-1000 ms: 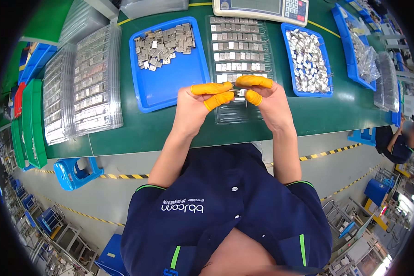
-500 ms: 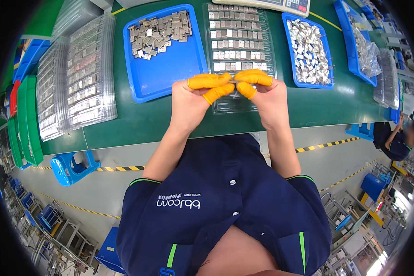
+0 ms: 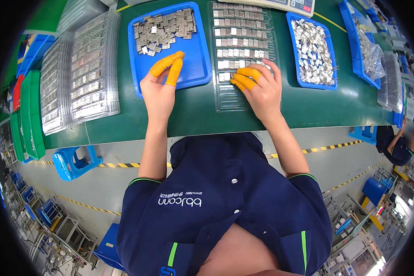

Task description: The person assembles small metal components into a plastic tray by hand, wearing finger cots.

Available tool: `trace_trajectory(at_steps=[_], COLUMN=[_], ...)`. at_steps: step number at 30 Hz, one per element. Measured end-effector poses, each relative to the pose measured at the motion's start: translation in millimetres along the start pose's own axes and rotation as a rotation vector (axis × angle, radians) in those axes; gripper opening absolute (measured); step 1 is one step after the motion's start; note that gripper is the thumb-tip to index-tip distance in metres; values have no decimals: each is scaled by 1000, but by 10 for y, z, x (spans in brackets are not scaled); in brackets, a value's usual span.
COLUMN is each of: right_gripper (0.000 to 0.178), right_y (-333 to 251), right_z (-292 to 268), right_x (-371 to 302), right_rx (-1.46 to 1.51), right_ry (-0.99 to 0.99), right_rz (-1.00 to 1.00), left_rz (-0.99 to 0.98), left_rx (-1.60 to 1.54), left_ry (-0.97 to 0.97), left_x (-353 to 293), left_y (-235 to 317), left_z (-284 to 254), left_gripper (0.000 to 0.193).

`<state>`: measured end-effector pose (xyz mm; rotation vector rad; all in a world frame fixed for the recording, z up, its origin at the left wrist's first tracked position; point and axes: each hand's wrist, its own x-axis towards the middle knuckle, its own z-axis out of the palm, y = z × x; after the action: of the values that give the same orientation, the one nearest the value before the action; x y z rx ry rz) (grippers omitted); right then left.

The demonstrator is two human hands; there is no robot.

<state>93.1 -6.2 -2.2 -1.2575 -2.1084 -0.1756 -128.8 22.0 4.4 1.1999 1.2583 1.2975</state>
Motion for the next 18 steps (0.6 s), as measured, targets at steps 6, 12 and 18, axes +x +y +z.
trace_trajectory(at_steps=[6, 12, 18], right_gripper=[19, 28, 28], right_y=[63, 753, 1327], right_z=[-29, -483, -679], right_x=[-6, -85, -405], right_rx=[16, -161, -207], right_ry=[-78, 78, -181], right_rz=[-10, 472, 860], left_rz=[127, 344, 553], left_rx=[265, 841, 1218], left_ry=[-33, -21, -87], left_x=[228, 624, 844], left_y=[21, 65, -75], left_z=[-105, -3, 145], left_gripper=[18, 23, 23])
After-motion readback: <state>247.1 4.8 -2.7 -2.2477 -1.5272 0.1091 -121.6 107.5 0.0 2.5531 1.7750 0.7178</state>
